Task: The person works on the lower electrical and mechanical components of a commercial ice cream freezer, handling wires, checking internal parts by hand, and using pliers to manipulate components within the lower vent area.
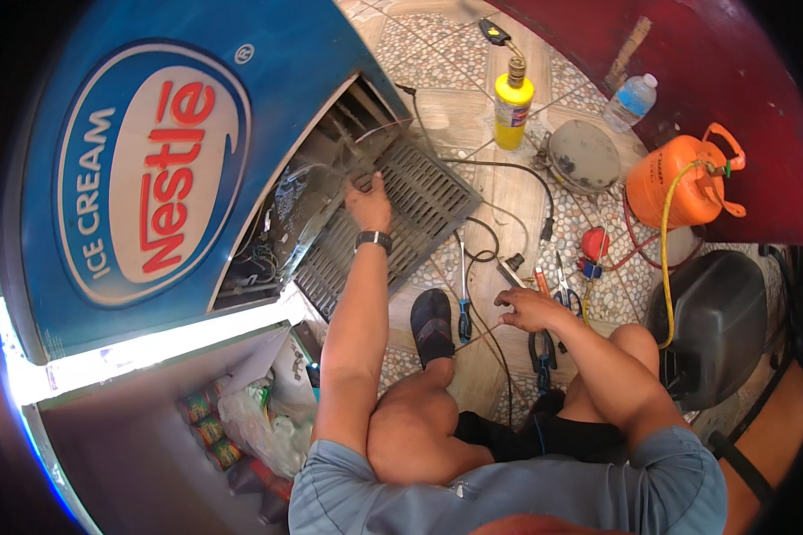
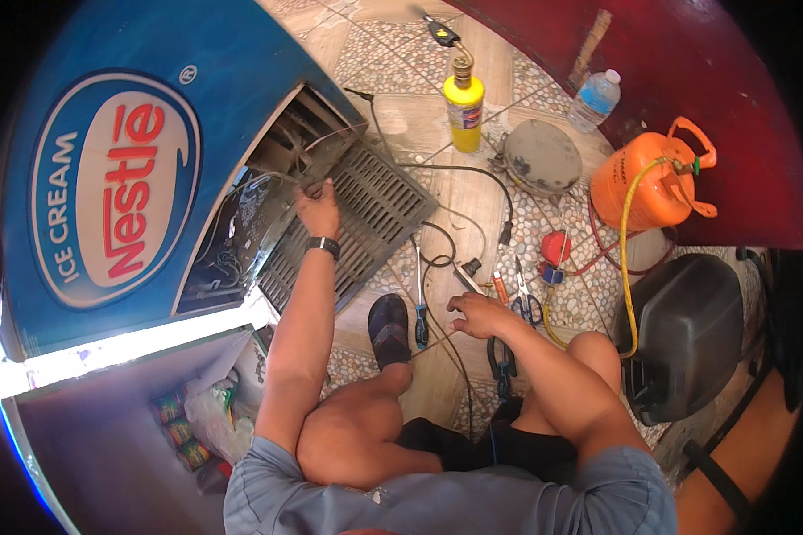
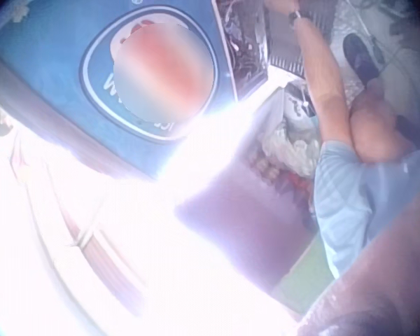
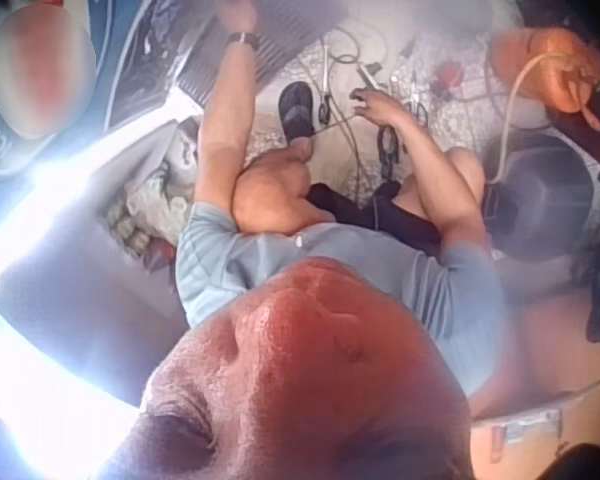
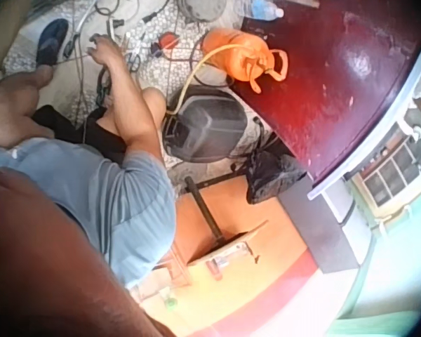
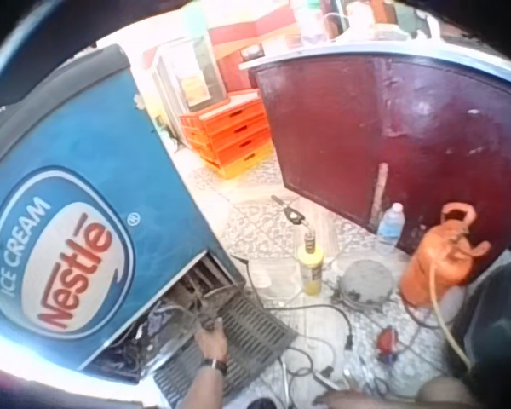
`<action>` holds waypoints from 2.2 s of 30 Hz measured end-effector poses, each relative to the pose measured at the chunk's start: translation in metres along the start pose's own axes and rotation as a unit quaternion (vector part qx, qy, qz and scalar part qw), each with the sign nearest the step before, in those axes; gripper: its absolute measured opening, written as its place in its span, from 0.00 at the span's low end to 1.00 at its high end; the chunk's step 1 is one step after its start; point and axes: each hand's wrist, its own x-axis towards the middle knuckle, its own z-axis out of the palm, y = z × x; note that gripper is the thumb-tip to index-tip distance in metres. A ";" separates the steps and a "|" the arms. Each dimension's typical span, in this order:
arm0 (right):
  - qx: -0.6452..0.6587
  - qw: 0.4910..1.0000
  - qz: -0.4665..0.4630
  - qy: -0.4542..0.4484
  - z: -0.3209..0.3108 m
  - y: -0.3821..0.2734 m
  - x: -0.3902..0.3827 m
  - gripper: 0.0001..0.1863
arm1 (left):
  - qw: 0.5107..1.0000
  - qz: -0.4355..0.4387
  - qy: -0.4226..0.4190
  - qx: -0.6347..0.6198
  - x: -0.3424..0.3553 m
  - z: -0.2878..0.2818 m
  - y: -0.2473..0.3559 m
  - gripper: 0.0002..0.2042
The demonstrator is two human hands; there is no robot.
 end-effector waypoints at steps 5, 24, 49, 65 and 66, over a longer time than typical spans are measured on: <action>0.009 1.000 0.024 0.006 -0.001 0.011 -0.006 0.24 | 0.999 0.015 -0.035 0.024 -0.009 0.015 0.011 0.22; 0.056 0.993 0.046 0.093 -0.014 -0.009 -0.065 0.23 | 0.921 -0.182 -0.205 -0.278 0.000 -0.016 -0.004 0.11; 0.049 0.992 0.021 0.113 -0.011 0.000 -0.064 0.22 | 0.992 0.057 -0.102 0.046 0.009 0.004 -0.006 0.20; 0.044 0.996 0.015 0.075 -0.011 0.002 -0.045 0.23 | 0.980 -0.105 -0.141 -0.088 -0.003 0.008 0.005 0.14; 0.044 0.997 0.017 0.068 -0.013 0.000 -0.044 0.23 | 0.985 -0.084 -0.137 -0.061 -0.001 0.006 -0.001 0.13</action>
